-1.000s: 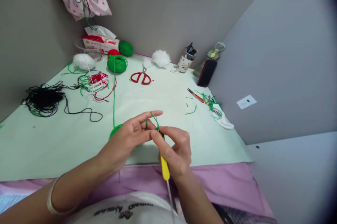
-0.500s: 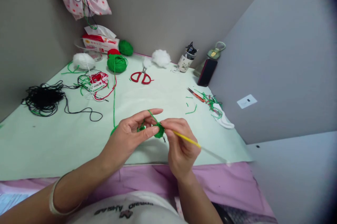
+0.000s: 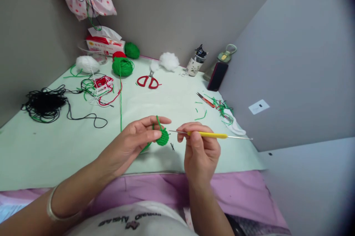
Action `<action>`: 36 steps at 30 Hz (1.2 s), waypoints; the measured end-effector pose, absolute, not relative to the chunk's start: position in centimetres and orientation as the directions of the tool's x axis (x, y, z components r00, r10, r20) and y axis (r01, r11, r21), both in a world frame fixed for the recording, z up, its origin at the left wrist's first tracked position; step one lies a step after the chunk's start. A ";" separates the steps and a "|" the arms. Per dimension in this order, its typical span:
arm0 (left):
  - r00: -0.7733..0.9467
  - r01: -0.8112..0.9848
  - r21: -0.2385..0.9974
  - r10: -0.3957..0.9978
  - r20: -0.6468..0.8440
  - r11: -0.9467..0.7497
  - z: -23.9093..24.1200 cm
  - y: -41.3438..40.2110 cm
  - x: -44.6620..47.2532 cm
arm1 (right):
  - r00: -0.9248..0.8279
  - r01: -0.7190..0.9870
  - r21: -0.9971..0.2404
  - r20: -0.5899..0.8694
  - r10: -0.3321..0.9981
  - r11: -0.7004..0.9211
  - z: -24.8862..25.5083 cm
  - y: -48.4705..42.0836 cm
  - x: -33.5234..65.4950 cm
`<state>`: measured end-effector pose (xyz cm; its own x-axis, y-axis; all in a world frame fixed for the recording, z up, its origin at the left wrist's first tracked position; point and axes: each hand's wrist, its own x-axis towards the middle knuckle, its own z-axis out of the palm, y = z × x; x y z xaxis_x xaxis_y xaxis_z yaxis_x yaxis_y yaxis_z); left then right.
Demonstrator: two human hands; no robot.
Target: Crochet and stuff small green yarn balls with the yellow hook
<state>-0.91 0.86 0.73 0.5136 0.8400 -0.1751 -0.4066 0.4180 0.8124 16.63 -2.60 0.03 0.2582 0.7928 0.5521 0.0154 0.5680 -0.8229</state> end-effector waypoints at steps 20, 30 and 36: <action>0.475 -0.355 0.868 0.867 -0.152 0.346 1.1 0.7 -0.4 | 0.259 0.070 -0.818 0.568 0.781 0.571 -0.1 -2.7 16.3; 0.466 -0.341 0.877 0.871 -0.154 0.338 1.1 0.6 -0.5 | 0.259 0.100 -0.798 0.598 0.759 0.594 0.0 -2.8 16.2; 0.464 -0.347 0.876 0.873 -0.149 0.334 1.0 0.5 -0.5 | 0.255 0.177 -0.783 0.621 0.741 0.596 0.0 -2.9 16.1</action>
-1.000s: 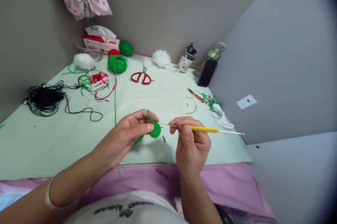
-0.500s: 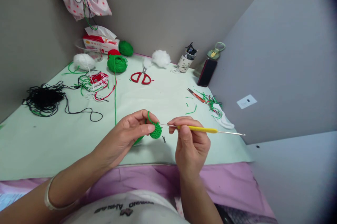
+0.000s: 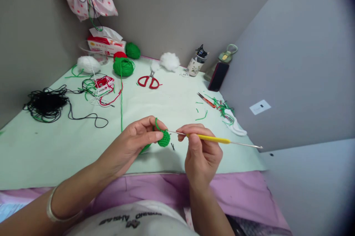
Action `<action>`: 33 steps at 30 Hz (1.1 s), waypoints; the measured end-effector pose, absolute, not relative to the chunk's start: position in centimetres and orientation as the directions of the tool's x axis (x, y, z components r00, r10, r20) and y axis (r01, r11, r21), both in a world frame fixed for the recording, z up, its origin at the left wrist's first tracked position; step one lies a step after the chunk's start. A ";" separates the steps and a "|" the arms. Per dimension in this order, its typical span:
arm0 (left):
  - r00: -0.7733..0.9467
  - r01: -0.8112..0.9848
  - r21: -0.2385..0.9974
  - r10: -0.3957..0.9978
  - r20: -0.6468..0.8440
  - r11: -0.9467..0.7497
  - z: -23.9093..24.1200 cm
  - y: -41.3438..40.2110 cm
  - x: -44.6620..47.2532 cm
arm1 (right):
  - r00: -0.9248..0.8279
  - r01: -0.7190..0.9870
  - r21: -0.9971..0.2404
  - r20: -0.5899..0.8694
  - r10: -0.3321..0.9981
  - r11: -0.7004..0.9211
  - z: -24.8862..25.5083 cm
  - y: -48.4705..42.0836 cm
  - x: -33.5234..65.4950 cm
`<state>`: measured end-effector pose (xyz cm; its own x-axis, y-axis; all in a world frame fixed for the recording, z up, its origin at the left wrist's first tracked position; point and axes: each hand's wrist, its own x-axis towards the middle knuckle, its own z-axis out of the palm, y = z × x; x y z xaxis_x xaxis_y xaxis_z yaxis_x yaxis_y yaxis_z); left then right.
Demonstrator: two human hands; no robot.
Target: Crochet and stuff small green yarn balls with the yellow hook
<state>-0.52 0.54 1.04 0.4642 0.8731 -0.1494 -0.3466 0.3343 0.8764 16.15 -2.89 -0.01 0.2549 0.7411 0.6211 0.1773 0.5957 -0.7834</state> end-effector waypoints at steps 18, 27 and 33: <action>0.526 -0.378 0.859 0.844 -0.108 0.346 1.0 0.3 0.3 | 0.146 0.313 -0.671 0.733 0.664 0.672 -1.0 -3.0 16.0; 0.477 -0.389 0.870 0.874 -0.090 0.302 0.6 0.1 0.3 | 0.232 0.087 -0.757 0.648 0.726 0.648 -1.5 -2.7 16.0; 0.430 -0.290 0.937 0.901 -0.051 0.192 0.6 0.1 0.1 | 0.133 0.015 -0.810 0.582 0.802 0.586 -0.8 -2.7 17.1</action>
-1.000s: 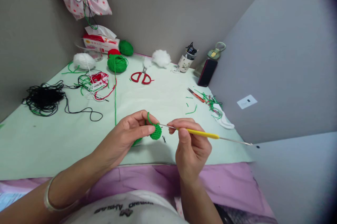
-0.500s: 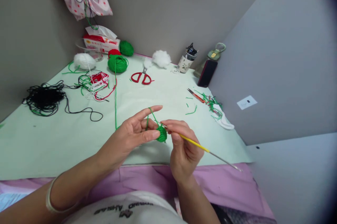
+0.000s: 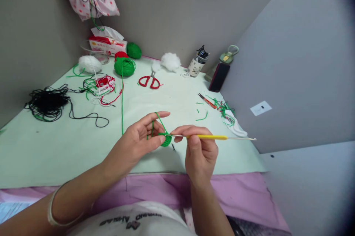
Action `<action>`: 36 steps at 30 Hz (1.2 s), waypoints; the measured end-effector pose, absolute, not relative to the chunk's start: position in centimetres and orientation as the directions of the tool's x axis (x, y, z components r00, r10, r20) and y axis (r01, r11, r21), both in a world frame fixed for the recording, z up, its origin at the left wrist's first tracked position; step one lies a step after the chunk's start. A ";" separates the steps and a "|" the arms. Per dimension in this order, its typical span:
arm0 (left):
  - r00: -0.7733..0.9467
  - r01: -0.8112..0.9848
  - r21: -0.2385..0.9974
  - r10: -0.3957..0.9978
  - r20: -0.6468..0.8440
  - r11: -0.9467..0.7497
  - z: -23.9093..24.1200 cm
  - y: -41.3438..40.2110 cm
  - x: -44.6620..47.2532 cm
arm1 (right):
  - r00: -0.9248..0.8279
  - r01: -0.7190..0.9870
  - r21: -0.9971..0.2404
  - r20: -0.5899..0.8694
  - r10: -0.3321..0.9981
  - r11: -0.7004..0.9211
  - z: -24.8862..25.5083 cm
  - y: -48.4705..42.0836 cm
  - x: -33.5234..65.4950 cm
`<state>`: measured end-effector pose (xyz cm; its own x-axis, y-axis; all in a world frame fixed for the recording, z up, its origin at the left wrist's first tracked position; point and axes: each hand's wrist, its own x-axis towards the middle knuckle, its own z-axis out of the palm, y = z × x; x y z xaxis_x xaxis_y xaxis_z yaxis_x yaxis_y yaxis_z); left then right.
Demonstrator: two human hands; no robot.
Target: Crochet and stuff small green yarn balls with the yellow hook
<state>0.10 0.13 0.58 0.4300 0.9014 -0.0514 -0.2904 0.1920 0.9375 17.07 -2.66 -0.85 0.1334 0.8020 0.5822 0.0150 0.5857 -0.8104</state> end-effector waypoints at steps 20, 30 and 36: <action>0.501 -0.384 0.857 0.857 -0.120 0.344 0.4 0.0 0.3 | 0.157 -0.021 -0.820 0.563 0.812 0.572 -1.3 -2.2 16.4; 0.429 -0.378 0.885 0.898 -0.092 0.272 0.1 -0.3 0.9 | 0.148 0.075 -0.807 0.590 0.794 0.586 -1.4 -2.6 16.3; 0.448 -0.388 0.865 0.885 -0.125 0.319 0.4 -0.2 0.8 | 0.150 -0.169 -0.858 0.463 0.873 0.484 -1.7 -2.1 16.4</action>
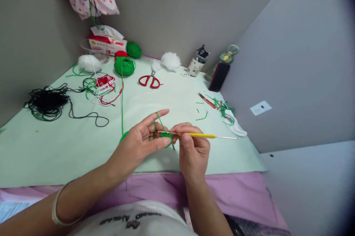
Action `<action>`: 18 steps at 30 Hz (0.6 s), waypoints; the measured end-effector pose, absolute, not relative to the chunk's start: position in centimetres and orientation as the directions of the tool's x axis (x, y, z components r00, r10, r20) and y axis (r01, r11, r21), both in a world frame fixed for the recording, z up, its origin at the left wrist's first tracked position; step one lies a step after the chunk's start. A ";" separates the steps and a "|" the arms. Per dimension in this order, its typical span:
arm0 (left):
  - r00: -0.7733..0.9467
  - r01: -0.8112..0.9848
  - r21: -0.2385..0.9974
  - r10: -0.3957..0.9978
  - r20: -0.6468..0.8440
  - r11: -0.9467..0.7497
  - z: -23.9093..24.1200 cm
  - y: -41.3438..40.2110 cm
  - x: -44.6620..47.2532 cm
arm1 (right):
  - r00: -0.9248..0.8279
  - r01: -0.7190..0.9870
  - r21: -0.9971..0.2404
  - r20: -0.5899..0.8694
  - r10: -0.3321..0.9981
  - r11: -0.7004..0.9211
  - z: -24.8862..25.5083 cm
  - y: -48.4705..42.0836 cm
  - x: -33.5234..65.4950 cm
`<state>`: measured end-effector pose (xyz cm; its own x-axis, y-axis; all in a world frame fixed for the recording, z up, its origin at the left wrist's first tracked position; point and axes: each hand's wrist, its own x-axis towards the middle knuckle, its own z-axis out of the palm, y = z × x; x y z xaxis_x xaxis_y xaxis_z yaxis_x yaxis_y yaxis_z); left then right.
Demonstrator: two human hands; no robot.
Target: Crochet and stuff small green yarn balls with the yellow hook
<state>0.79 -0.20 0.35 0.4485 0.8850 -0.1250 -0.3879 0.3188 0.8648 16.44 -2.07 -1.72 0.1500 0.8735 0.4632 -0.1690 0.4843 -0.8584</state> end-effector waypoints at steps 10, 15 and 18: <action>0.474 -0.429 0.803 0.860 -0.189 0.413 0.8 -0.4 1.0 | 0.008 0.640 -0.376 0.875 0.483 0.671 -2.9 -3.1 16.0; 0.543 -0.486 0.705 0.811 -0.219 0.516 0.8 0.2 0.5 | 0.259 0.219 -0.744 0.668 0.698 0.631 -1.4 -2.7 16.0; 0.467 -0.459 0.793 0.868 -0.167 0.399 0.8 0.0 0.6 | 0.260 -0.006 -0.832 0.535 0.804 0.555 -0.8 -2.3 16.0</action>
